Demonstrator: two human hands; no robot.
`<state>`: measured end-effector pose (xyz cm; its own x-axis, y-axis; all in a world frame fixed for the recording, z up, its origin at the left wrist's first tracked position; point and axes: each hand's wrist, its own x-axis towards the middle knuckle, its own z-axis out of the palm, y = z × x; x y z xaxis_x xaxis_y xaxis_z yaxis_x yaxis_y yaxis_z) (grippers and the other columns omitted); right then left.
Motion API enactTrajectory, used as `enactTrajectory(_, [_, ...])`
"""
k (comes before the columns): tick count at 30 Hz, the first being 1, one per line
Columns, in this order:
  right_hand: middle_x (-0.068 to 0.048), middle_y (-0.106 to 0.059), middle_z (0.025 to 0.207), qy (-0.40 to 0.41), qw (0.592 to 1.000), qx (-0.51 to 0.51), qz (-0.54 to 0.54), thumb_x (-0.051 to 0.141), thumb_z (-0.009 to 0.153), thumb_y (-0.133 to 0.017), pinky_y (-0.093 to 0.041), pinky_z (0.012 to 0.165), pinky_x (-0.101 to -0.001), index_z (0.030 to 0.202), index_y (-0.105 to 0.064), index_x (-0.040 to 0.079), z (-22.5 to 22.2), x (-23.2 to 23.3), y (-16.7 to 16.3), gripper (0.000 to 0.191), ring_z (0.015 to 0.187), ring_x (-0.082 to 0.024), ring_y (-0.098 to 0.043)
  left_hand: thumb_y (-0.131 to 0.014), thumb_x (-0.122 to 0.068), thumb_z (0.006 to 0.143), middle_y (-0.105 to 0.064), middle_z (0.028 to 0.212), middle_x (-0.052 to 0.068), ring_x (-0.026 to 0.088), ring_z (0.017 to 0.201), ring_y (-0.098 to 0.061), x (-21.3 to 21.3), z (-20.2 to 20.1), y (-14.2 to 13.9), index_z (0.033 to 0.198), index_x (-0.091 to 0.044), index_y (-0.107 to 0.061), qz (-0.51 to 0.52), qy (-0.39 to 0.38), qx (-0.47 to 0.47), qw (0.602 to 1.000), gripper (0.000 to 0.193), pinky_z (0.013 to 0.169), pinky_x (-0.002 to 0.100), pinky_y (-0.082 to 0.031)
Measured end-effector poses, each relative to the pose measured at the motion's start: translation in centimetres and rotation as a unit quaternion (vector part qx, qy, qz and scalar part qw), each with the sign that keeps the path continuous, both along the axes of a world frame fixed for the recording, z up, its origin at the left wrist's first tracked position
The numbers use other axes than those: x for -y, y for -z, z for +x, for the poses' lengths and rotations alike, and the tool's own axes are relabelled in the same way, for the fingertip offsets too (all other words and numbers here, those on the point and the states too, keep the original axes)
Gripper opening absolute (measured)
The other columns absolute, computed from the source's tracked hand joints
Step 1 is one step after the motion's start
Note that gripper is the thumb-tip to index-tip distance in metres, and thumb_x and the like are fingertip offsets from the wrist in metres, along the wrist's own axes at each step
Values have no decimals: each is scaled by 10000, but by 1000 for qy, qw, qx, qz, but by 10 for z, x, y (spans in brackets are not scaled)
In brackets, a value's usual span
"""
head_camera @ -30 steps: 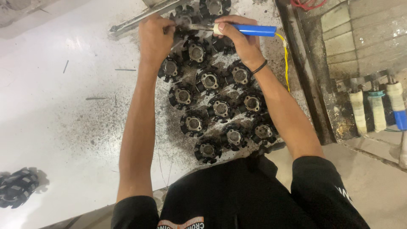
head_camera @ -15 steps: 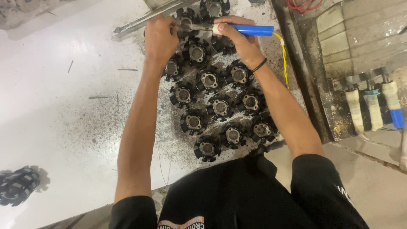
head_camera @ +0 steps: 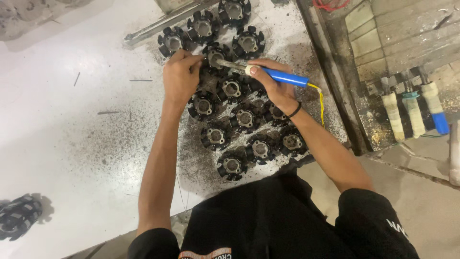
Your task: The person arranges black motor rotor assemblies on a workbench, then uses a heated soldering tool to work on the center of each rotor one at a time, placing finished units in rows. They reposition parts and a parts tray while working through the batch.
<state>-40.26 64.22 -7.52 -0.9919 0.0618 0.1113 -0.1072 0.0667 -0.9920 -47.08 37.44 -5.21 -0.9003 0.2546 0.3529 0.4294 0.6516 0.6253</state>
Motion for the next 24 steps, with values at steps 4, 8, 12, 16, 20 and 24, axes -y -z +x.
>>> enactTrajectory(4, [-122,-768,1087,-4,1000,-2,-4,224,978,-740,-570,878,-266,1151,-767,3,0,1,-2,282,989,-171,-725,-784,-24,870,-704,926,114,317,764,-682,0,-3,1,984,-82,-811,-3,9,-5,1000,131,685,434,-535])
enactTrajectory(8, [-137,-759,1086,-20,999,-1,-30,200,981,-731,-603,870,-270,1144,-757,-15,1,2,-1,271,989,-177,-747,-788,-20,862,-702,920,132,348,819,-687,-2,-11,6,972,-74,-803,-14,25,-12,1000,123,726,454,-538])
enactTrajectory(12, [-152,-765,1037,-35,997,25,-57,179,984,-713,-614,826,-267,1149,-741,-44,-3,2,2,280,928,-175,-754,-778,-2,830,-689,910,161,368,834,-681,-2,-19,8,938,-64,-804,-30,56,0,998,127,748,466,-536])
enactTrajectory(16, [-152,-770,989,-32,998,21,-50,170,995,-705,-608,793,-268,1152,-739,-55,-1,4,2,277,883,-170,-747,-782,-1,804,-676,878,174,373,823,-675,-1,-22,6,930,-76,-821,-43,56,13,997,152,744,467,-533])
enactTrajectory(20, [-148,-775,983,-32,998,32,-39,163,997,-706,-607,795,-261,1157,-738,-55,1,4,2,272,881,-165,-750,-794,-20,810,-696,885,174,371,789,-686,-3,-24,6,938,-77,-814,-50,40,36,997,142,717,465,-533])
enactTrajectory(24, [-156,-770,1020,-40,997,17,-66,161,994,-719,-613,804,-267,1175,-731,-52,0,2,3,280,907,-177,-756,-780,-7,816,-713,894,154,337,788,-707,-5,-25,8,929,-63,-810,-21,45,36,998,130,724,431,-555])
